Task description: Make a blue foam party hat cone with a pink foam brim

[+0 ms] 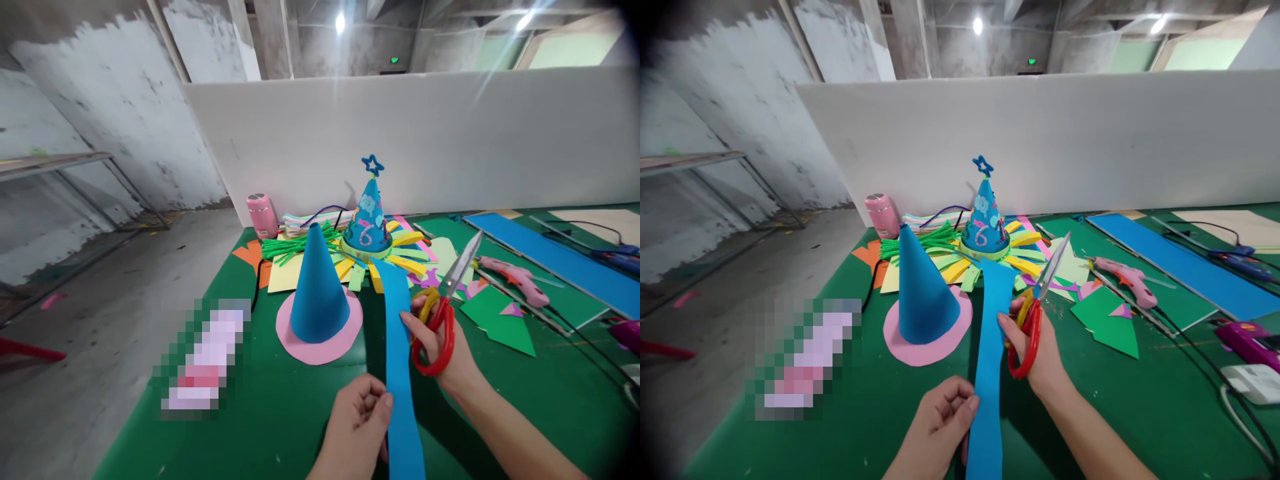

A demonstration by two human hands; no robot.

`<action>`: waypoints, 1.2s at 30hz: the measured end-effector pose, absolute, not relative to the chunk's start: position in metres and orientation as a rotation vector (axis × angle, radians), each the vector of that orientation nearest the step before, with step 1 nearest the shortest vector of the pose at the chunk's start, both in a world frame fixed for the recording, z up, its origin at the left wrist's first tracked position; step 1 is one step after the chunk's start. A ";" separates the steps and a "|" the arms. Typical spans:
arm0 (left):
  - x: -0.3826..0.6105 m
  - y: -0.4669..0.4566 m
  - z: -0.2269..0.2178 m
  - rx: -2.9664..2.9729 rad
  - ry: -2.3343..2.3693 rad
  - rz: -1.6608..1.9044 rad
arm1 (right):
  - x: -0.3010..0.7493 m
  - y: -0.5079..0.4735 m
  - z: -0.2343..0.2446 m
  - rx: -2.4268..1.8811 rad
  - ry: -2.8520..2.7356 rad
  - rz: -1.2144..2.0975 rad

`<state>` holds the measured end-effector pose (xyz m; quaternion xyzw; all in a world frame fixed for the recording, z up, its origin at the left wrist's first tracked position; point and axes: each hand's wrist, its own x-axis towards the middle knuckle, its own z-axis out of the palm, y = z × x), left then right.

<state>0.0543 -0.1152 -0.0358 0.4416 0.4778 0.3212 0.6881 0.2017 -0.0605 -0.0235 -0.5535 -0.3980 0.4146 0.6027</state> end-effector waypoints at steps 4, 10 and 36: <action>0.036 -0.097 -0.018 1.399 1.428 1.102 | 0.214 -0.047 -0.012 -1.320 -0.998 0.892; 0.005 -0.029 -0.005 1.740 1.881 1.558 | 0.232 -0.030 0.000 -1.330 -1.112 0.807; -0.033 -0.018 0.010 1.970 1.972 1.711 | 0.203 0.010 -0.017 -1.188 -1.326 0.862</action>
